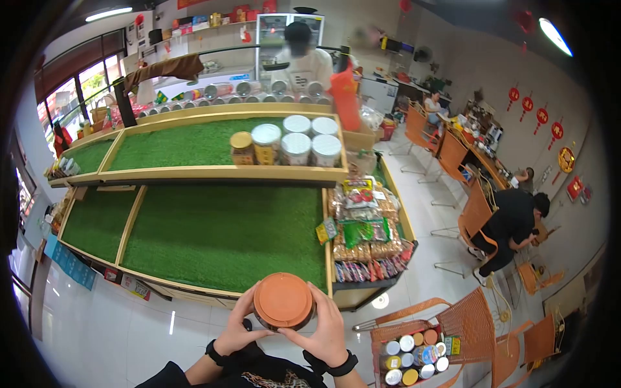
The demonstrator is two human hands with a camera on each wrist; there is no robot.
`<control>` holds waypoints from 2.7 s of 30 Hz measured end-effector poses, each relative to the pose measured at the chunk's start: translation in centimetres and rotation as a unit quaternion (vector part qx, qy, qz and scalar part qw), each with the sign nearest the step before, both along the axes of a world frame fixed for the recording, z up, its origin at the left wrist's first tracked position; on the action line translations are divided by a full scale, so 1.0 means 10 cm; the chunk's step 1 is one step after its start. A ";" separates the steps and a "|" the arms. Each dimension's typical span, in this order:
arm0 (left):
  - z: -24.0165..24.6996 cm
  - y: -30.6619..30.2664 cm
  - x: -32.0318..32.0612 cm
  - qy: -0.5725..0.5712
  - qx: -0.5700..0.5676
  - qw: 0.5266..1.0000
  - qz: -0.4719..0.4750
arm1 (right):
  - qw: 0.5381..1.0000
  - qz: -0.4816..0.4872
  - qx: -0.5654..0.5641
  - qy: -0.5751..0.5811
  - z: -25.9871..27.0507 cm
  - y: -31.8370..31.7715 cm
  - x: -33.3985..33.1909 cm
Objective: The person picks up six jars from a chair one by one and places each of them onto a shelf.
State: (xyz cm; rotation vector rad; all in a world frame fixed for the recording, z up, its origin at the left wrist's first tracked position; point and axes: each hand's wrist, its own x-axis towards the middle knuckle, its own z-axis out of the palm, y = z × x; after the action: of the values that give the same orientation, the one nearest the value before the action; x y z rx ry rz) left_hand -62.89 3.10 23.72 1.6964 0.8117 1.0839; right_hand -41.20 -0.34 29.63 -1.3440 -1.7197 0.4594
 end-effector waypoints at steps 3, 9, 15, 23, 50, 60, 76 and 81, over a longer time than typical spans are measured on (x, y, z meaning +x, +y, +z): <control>-0.02 0.39 -0.47 -0.061 -0.077 0.995 0.020 | 0.999 0.052 0.003 -0.007 0.04 0.53 -0.36; 0.14 1.50 -1.35 -0.114 -0.118 0.985 0.051 | 0.989 0.138 0.034 -0.028 0.12 1.72 -1.16; 0.26 2.37 -2.03 -0.119 -0.077 0.986 0.089 | 0.985 0.161 -0.019 0.055 0.13 2.56 -1.95; 0.38 3.18 -2.43 -0.069 -0.014 0.995 0.074 | 0.989 0.131 -0.028 0.064 0.18 3.30 -2.34; 0.27 4.79 -2.02 0.066 0.024 0.995 -0.076 | 0.994 -0.069 0.082 0.004 -0.40 4.26 -2.47; 0.24 4.70 -1.93 0.028 -0.017 0.997 -0.068 | 0.981 -0.182 0.054 -0.042 -0.54 3.89 -2.19; 0.18 4.56 -1.92 -0.053 -0.030 0.996 -0.065 | 0.986 -0.148 -0.017 0.080 -0.66 4.01 -1.91; 0.46 4.17 -1.79 0.090 0.093 0.989 0.079 | 0.982 -0.132 -0.033 0.134 -0.66 3.99 -1.93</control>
State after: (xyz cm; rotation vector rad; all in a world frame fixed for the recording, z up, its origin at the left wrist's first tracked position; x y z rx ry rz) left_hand -80.79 44.84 28.27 1.9324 0.9992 1.1551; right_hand -60.49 39.60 23.00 -1.4600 -1.2958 0.5222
